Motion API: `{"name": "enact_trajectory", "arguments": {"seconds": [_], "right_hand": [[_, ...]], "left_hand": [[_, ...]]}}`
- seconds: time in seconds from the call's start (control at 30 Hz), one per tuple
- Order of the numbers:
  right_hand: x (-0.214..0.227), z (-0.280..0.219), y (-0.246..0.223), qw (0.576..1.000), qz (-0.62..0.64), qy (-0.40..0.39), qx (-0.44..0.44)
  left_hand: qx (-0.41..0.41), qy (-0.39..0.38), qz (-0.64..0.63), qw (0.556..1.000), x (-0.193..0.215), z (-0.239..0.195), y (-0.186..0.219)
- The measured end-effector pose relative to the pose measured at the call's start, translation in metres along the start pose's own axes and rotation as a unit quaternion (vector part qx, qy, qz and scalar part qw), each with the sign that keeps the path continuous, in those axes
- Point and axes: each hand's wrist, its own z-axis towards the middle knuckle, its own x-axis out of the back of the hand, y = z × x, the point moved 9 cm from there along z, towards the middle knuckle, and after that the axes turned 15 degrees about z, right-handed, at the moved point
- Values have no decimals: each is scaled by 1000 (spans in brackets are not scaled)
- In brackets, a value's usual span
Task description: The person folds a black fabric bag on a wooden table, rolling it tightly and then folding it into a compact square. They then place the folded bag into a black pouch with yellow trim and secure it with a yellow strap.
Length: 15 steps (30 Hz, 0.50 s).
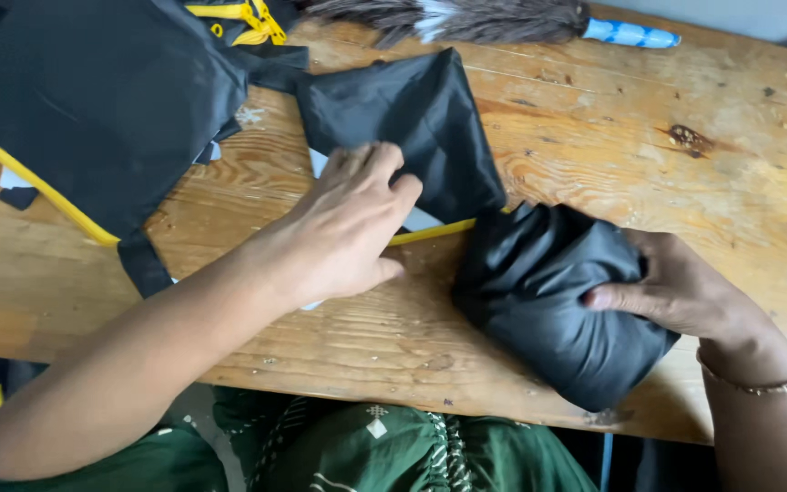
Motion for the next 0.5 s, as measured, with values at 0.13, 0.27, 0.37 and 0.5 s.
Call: {"name": "enact_trajectory", "arguments": {"seconds": [0.13, 0.27, 0.37, 0.5], "right_hand": [[26, 3, 34, 991, 98, 50, 76], [42, -8, 45, 972, 177, 66, 142], [72, -19, 78, 959, 238, 90, 129], [71, -42, 55, 954, 212, 95, 189]], "left_hand": [[-33, 29, -25, 999, -31, 7, 4], [-46, 105, 60, 992, -39, 15, 16], [-56, 100, 44, 992, -35, 17, 22], [-34, 180, -60, 981, -15, 15, 13]]}}
